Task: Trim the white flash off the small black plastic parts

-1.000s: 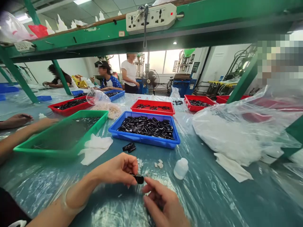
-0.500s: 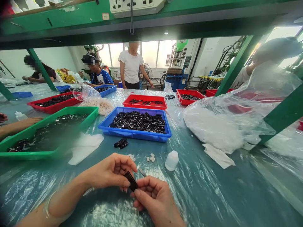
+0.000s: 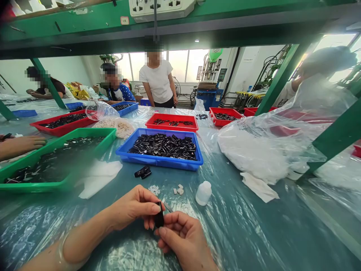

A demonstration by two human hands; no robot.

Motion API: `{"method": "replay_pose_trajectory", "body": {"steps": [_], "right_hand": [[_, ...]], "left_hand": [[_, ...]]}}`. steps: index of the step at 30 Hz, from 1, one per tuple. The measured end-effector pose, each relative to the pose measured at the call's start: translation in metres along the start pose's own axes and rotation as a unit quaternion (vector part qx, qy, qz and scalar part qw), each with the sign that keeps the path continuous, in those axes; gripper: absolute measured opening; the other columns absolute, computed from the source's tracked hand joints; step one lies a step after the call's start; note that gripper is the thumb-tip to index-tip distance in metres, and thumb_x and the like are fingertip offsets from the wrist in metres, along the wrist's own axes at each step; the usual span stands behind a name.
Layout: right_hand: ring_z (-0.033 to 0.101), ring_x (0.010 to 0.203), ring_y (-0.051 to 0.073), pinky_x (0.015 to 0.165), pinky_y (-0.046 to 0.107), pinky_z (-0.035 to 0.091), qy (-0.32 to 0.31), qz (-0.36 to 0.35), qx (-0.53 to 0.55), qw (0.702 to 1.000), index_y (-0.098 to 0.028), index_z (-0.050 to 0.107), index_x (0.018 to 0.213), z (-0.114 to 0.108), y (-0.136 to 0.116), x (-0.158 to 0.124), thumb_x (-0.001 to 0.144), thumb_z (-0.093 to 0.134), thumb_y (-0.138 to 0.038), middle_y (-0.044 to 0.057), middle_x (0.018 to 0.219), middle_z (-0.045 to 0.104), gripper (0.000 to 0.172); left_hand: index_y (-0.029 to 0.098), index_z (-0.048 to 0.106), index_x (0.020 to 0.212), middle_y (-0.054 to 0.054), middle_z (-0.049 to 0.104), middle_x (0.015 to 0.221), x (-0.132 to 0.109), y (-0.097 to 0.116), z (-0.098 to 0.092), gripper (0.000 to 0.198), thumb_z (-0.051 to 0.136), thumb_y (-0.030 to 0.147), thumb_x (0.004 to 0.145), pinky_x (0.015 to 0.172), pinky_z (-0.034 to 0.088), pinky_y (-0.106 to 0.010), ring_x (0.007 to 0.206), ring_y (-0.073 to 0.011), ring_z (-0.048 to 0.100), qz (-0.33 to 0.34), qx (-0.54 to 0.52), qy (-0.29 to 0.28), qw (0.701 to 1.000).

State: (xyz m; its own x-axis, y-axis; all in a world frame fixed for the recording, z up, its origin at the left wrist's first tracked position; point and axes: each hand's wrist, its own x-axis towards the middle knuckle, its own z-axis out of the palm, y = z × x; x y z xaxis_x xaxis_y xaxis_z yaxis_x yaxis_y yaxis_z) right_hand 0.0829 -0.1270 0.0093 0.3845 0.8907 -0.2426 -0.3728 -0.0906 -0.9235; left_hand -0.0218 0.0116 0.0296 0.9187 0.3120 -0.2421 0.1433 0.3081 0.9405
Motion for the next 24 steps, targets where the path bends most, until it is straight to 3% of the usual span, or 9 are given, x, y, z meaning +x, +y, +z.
{"method": "replay_pose_trajectory", "body": {"steps": [11,14,16,18,20,21,22,24], "right_hand": [[0.056,0.049,0.012,0.047,0.021,0.042,-0.054,-0.008,-0.093,0.994,-0.015,0.064,0.067,0.002,-0.001,-0.002,0.066,0.074,-0.048,0.003,0.062,0.064,0.035],[0.053,0.048,0.012,0.047,0.022,0.041,-0.036,-0.06,-0.183,0.981,-0.017,0.063,0.067,-0.001,-0.005,-0.006,0.072,0.068,-0.046,-0.001,0.054,0.056,0.029],[0.051,0.05,0.013,0.049,0.024,0.041,0.033,-0.177,-0.283,0.942,-0.02,0.064,0.071,-0.008,-0.015,-0.01,0.077,0.064,-0.04,-0.001,0.056,0.055,0.021],[0.052,0.058,0.015,0.058,0.027,0.044,0.141,-0.338,-0.361,0.857,-0.023,0.062,0.083,-0.019,-0.031,-0.011,0.08,0.062,-0.035,0.001,0.07,0.058,0.012],[0.055,0.074,0.02,0.072,0.033,0.045,0.245,-0.446,-0.391,0.767,-0.025,0.057,0.099,-0.032,-0.048,-0.007,0.08,0.062,-0.036,0.004,0.09,0.058,0.023],[0.055,0.085,0.023,0.078,0.037,0.044,0.28,-0.455,-0.399,0.745,-0.024,0.053,0.107,-0.04,-0.054,-0.003,0.078,0.063,-0.04,0.006,0.101,0.057,0.034],[0.053,0.097,0.028,0.084,0.04,0.043,0.303,-0.438,-0.401,0.745,-0.024,0.049,0.116,-0.048,-0.06,0.001,0.076,0.065,-0.043,0.009,0.112,0.054,0.047],[0.045,0.115,0.033,0.088,0.045,0.042,0.266,-0.359,-0.407,0.796,-0.023,0.036,0.13,-0.063,-0.065,0.013,0.07,0.067,-0.047,0.011,0.126,0.048,0.071]], "left_hand": [[0.008,0.071,0.078,-0.002,0.061,0.051,0.004,-0.006,0.002,0.04,0.074,0.044,0.062,0.039,0.041,-0.015,0.04,-0.0074,0.053,0.002,-0.009,-0.006,1.0],[0.008,0.068,0.078,-0.003,0.062,0.055,0.004,-0.005,0.002,0.041,0.07,0.046,0.066,0.036,0.04,-0.014,0.04,-0.0085,0.055,-0.004,-0.011,-0.009,1.0],[0.009,0.066,0.08,-0.005,0.066,0.066,0.004,-0.003,0.002,0.04,0.066,0.048,0.07,0.035,0.04,-0.014,0.042,-0.0104,0.06,-0.005,-0.02,-0.004,1.0],[0.01,0.063,0.082,-0.008,0.068,0.076,0.002,-0.001,0.002,0.038,0.064,0.047,0.072,0.037,0.042,-0.014,0.047,-0.0127,0.064,0.0,-0.031,0.009,0.999],[0.01,0.062,0.083,-0.009,0.069,0.078,0.001,0.001,0.003,0.036,0.067,0.044,0.071,0.04,0.045,-0.015,0.052,-0.0146,0.066,0.007,-0.036,0.022,0.999],[0.01,0.062,0.083,-0.009,0.069,0.076,0.0,0.002,0.004,0.036,0.069,0.042,0.069,0.042,0.046,-0.016,0.053,-0.0153,0.066,0.01,-0.034,0.027,0.999],[0.01,0.062,0.083,-0.008,0.069,0.075,0.0,0.002,0.005,0.035,0.071,0.04,0.066,0.043,0.046,-0.017,0.054,-0.0157,0.066,0.013,-0.033,0.031,0.999],[0.01,0.064,0.083,-0.008,0.068,0.071,0.0,0.002,0.007,0.036,0.076,0.035,0.061,0.045,0.047,-0.018,0.054,-0.0157,0.066,0.015,-0.027,0.037,0.999]]}}
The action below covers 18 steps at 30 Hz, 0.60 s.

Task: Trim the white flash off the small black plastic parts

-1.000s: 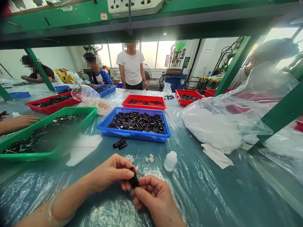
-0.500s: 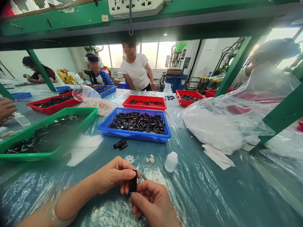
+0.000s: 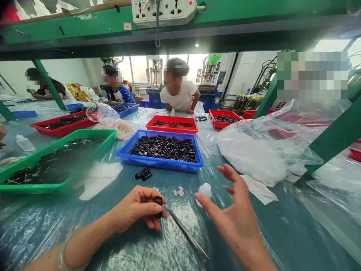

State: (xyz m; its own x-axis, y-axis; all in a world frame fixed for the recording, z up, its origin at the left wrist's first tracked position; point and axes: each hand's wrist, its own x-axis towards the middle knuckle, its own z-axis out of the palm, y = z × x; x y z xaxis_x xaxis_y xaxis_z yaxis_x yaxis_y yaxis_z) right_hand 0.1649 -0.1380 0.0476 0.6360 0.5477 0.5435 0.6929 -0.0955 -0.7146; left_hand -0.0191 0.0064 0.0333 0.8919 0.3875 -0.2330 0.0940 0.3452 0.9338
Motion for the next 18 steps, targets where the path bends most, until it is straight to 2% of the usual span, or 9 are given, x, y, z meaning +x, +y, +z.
{"method": "replay_pose_trajectory", "body": {"steps": [3,5,7,10,15,18], "right_hand": [[0.035,0.126,0.034,0.094,0.049,0.04,-0.166,0.134,0.066,0.975,-0.019,0.026,0.135,0.003,0.021,0.008,0.063,0.071,-0.045,0.016,0.136,0.04,0.089],[0.039,0.124,0.033,0.099,0.049,0.036,-0.248,0.196,0.116,0.942,-0.017,0.029,0.133,0.007,0.029,0.008,0.061,0.071,-0.039,0.017,0.138,0.038,0.086],[0.047,0.118,0.031,0.099,0.047,0.037,-0.288,0.217,0.15,0.921,-0.015,0.037,0.126,0.011,0.032,0.006,0.06,0.072,-0.033,0.018,0.135,0.043,0.077],[0.056,0.109,0.028,0.092,0.041,0.045,-0.29,0.215,0.169,0.917,-0.015,0.045,0.115,0.018,0.031,0.004,0.063,0.07,-0.033,0.017,0.123,0.056,0.061],[0.063,0.088,0.027,0.079,0.035,0.05,-0.26,0.186,0.15,0.935,-0.015,0.055,0.097,0.024,0.029,0.003,0.068,0.068,-0.037,0.01,0.094,0.066,0.039],[0.061,0.089,0.026,0.081,0.033,0.048,-0.24,0.144,0.12,0.953,-0.018,0.058,0.099,0.02,0.021,0.001,0.07,0.067,-0.034,0.006,0.097,0.064,0.034]], "left_hand": [[0.009,0.067,0.083,-0.007,0.068,0.069,0.001,-0.001,0.001,0.038,0.08,0.031,0.054,0.047,0.047,-0.02,0.054,-0.0142,0.064,0.001,0.011,0.004,1.0],[0.01,0.069,0.081,-0.007,0.068,0.071,0.001,-0.003,0.0,0.036,0.081,0.029,0.052,0.049,0.048,-0.021,0.055,-0.0133,0.063,0.004,0.016,0.001,1.0],[0.011,0.071,0.08,-0.007,0.069,0.075,0.001,-0.004,0.0,0.034,0.081,0.028,0.052,0.051,0.049,-0.022,0.058,-0.0129,0.062,0.004,0.02,-0.004,1.0],[0.012,0.073,0.08,-0.007,0.069,0.076,0.0,-0.005,0.001,0.034,0.081,0.027,0.051,0.053,0.05,-0.023,0.058,-0.0116,0.059,0.002,0.036,-0.004,0.999],[0.011,0.073,0.075,-0.005,0.067,0.069,-0.002,-0.005,0.003,0.028,0.079,0.028,0.054,0.048,0.048,-0.02,0.052,-0.0099,0.057,0.0,0.062,-0.029,0.998],[0.01,0.07,0.068,-0.003,0.062,0.061,-0.002,-0.007,0.003,0.024,0.078,0.03,0.056,0.044,0.045,-0.018,0.048,-0.0098,0.057,-0.017,0.067,-0.057,0.996]]}}
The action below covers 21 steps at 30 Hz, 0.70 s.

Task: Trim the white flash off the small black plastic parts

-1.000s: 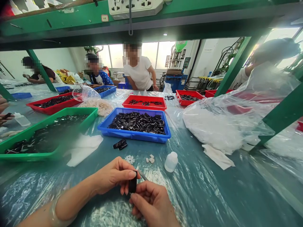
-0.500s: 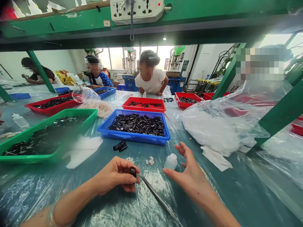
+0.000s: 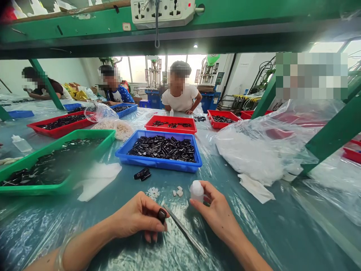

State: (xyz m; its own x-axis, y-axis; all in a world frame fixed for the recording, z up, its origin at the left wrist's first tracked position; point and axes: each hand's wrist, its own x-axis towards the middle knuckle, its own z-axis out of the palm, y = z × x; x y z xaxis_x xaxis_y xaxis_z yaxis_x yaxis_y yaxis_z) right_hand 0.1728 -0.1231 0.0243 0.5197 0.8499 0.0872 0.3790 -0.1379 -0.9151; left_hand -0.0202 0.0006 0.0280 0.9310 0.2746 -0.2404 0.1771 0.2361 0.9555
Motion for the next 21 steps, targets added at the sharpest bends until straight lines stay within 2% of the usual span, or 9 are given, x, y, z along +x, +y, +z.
{"method": "replay_pose_trajectory", "body": {"steps": [3,6,8,12,15,21], "right_hand": [[0.06,0.09,0.023,0.077,0.031,0.049,0.019,-0.128,-0.121,0.984,-0.023,0.06,0.105,0.001,-0.012,-0.01,0.077,0.06,-0.026,0.005,0.101,0.062,0.028],[0.062,0.085,0.02,0.067,0.029,0.052,0.039,-0.284,-0.233,0.929,-0.025,0.06,0.108,0.004,-0.021,-0.019,0.081,0.048,-0.014,0.006,0.098,0.061,0.031],[0.062,0.086,0.02,0.065,0.028,0.054,0.058,-0.342,-0.274,0.897,-0.026,0.059,0.109,0.005,-0.024,-0.022,0.08,0.043,-0.008,0.007,0.099,0.06,0.038],[0.06,0.092,0.02,0.07,0.03,0.055,0.078,-0.403,-0.315,0.856,-0.024,0.056,0.11,0.007,-0.026,-0.024,0.078,0.037,0.001,0.009,0.101,0.057,0.045],[0.058,0.094,0.021,0.074,0.033,0.054,0.086,-0.429,-0.339,0.833,-0.021,0.057,0.107,0.007,-0.027,-0.024,0.078,0.036,0.003,0.01,0.1,0.056,0.043],[0.056,0.097,0.023,0.077,0.037,0.053,0.096,-0.447,-0.365,0.811,-0.02,0.06,0.104,0.009,-0.029,-0.026,0.082,0.038,0.004,0.011,0.098,0.058,0.038]], "left_hand": [[0.01,0.07,0.072,-0.001,0.059,0.054,0.0,-0.002,0.0,0.026,0.078,0.029,0.056,0.043,0.045,-0.017,0.045,-0.0096,0.056,-0.02,-0.01,-0.019,1.0],[0.01,0.07,0.071,-0.001,0.06,0.052,-0.001,-0.003,0.002,0.026,0.078,0.029,0.055,0.042,0.044,-0.017,0.044,-0.0095,0.056,-0.037,-0.014,-0.027,0.999],[0.01,0.07,0.07,-0.001,0.06,0.053,-0.001,-0.002,0.002,0.025,0.078,0.029,0.055,0.042,0.044,-0.017,0.044,-0.009,0.056,-0.042,-0.015,-0.028,0.999],[0.01,0.07,0.067,0.0,0.059,0.051,-0.001,-0.002,0.002,0.023,0.078,0.029,0.056,0.042,0.044,-0.017,0.043,-0.0081,0.054,-0.05,-0.014,-0.032,0.998],[0.01,0.07,0.067,0.0,0.058,0.048,-0.001,-0.003,0.001,0.024,0.078,0.03,0.057,0.042,0.043,-0.016,0.041,-0.0076,0.053,-0.054,-0.008,-0.039,0.998],[0.01,0.071,0.068,0.001,0.058,0.047,-0.002,-0.002,0.002,0.021,0.077,0.028,0.058,0.041,0.043,-0.015,0.04,-0.0065,0.052,-0.062,-0.001,-0.047,0.997]]}}
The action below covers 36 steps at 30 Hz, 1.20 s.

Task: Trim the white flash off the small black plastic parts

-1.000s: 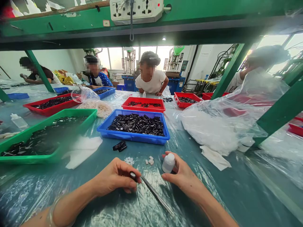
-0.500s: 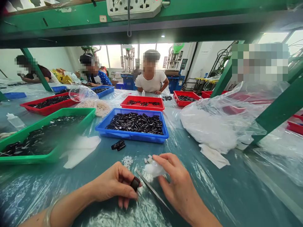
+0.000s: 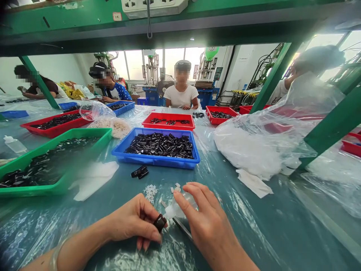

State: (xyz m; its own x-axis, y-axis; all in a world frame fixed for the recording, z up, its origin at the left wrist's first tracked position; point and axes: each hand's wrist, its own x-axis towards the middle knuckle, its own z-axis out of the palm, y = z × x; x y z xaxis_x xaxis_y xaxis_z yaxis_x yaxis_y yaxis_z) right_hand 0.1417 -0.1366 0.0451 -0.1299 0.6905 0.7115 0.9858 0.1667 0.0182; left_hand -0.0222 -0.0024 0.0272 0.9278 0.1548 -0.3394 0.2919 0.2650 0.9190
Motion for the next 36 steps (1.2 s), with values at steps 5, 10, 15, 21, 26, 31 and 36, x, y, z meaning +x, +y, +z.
{"method": "replay_pose_trajectory", "body": {"steps": [5,10,15,21,26,31,36], "right_hand": [[0.051,0.108,0.027,0.085,0.042,0.049,-0.011,-0.022,0.003,1.0,-0.017,0.058,0.11,0.002,0.001,-0.007,0.084,0.041,0.005,0.012,0.105,0.056,0.039],[0.048,0.111,0.027,0.084,0.042,0.049,-0.009,-0.029,0.012,0.999,-0.017,0.058,0.111,0.005,0.0,-0.011,0.089,0.038,0.001,0.013,0.107,0.055,0.035],[0.051,0.106,0.027,0.078,0.041,0.052,0.014,-0.049,0.01,0.999,-0.013,0.061,0.104,0.004,-0.002,-0.005,0.09,0.037,0.0,0.015,0.102,0.056,0.03],[0.052,0.105,0.026,0.078,0.039,0.053,0.013,-0.051,0.013,0.999,-0.014,0.061,0.103,0.004,0.001,-0.005,0.089,0.037,0.001,0.014,0.101,0.056,0.031],[0.051,0.106,0.026,0.079,0.038,0.052,0.016,-0.055,0.026,0.998,-0.014,0.06,0.104,0.004,0.002,-0.007,0.088,0.04,0.002,0.013,0.101,0.056,0.03],[0.05,0.107,0.027,0.08,0.04,0.051,0.009,-0.067,0.037,0.997,-0.013,0.059,0.105,0.0,0.003,-0.005,0.09,0.038,0.0,0.014,0.102,0.055,0.029],[0.047,0.111,0.028,0.081,0.042,0.051,-0.014,-0.079,0.04,0.996,-0.011,0.059,0.107,-0.002,0.005,-0.006,0.093,0.037,-0.003,0.016,0.105,0.054,0.028]], "left_hand": [[0.01,0.072,0.067,0.001,0.059,0.046,0.0,-0.002,0.0,0.02,0.077,0.027,0.058,0.041,0.043,-0.014,0.038,-0.0061,0.052,-0.015,0.008,-0.009,1.0],[0.01,0.071,0.067,0.001,0.059,0.046,0.002,-0.003,-0.002,0.022,0.077,0.029,0.058,0.041,0.043,-0.014,0.037,-0.0059,0.051,-0.026,0.012,-0.017,0.999],[0.009,0.071,0.064,0.0,0.059,0.046,0.0,0.0,-0.001,0.02,0.077,0.028,0.058,0.04,0.043,-0.014,0.036,-0.0059,0.051,-0.026,0.009,-0.019,0.999],[0.009,0.07,0.062,0.0,0.06,0.048,0.0,0.004,0.0,0.016,0.075,0.024,0.059,0.039,0.043,-0.013,0.037,-0.0051,0.051,-0.021,-0.006,-0.023,1.0],[0.009,0.07,0.063,0.0,0.059,0.046,0.0,0.003,-0.001,0.017,0.076,0.025,0.06,0.04,0.043,-0.013,0.036,-0.0052,0.052,-0.022,-0.001,-0.022,1.0],[0.009,0.07,0.063,0.0,0.059,0.047,-0.002,0.002,-0.001,0.017,0.076,0.024,0.06,0.04,0.043,-0.012,0.037,-0.0051,0.052,-0.017,-0.005,-0.029,0.999],[0.009,0.07,0.062,0.001,0.06,0.048,-0.001,0.003,0.0,0.016,0.076,0.024,0.059,0.04,0.043,-0.013,0.038,-0.0053,0.052,-0.018,-0.005,-0.029,0.999]]}}
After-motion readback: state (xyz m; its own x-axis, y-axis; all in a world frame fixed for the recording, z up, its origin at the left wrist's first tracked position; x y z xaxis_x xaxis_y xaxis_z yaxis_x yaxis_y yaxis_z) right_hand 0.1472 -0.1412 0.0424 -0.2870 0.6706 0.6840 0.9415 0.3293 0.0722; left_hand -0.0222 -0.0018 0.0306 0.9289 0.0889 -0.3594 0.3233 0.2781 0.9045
